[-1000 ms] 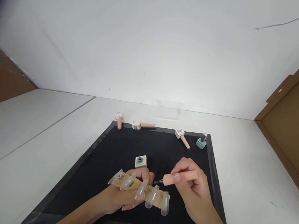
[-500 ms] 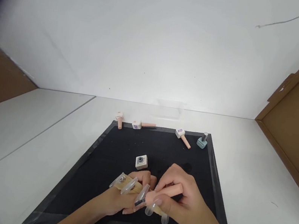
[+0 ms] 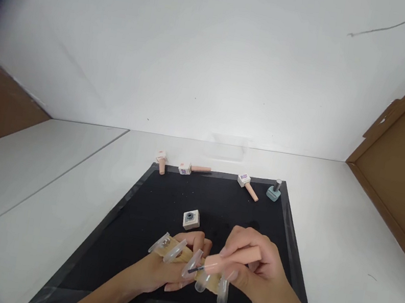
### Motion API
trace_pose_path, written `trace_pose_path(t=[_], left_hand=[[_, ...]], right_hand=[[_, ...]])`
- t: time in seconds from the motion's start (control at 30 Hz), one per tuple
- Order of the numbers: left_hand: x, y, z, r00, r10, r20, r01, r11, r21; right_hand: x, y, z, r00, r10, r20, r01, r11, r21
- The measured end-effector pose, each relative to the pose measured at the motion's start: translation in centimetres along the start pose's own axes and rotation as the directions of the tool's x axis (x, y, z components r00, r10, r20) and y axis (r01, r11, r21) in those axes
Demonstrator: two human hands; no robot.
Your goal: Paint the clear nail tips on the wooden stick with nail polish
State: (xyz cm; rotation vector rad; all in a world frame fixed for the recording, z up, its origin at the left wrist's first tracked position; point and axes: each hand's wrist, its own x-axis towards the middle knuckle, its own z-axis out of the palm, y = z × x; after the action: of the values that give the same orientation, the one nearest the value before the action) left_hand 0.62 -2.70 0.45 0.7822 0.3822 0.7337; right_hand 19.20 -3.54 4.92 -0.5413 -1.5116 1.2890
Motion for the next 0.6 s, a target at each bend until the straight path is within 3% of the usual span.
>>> trace_pose_path(t=[0.2,0.4,0.6], left_hand=[[-0.03,-0.24,-0.18,1.0,-0.019,0.001,0.019,0.999,-0.031],[-0.01,-0.12,-0.16,0.999,-0.038,0.027,0.04,0.997,-0.064],[0.0,-0.33,-0.39,0.998,-0.063,0.024,0.065,0.995,-0.07]], right_hand=[[0.34,0.43,-0.36,0.996,0.059,0.061,-0.065,0.993,0.102],[0.17,0.83,-0.04,0.989,0.151,-0.001,-0.151,0.986,0.072],[0.36,0.54,0.52,0.985,0.165,0.059,-0.166,0.986,0.008]])
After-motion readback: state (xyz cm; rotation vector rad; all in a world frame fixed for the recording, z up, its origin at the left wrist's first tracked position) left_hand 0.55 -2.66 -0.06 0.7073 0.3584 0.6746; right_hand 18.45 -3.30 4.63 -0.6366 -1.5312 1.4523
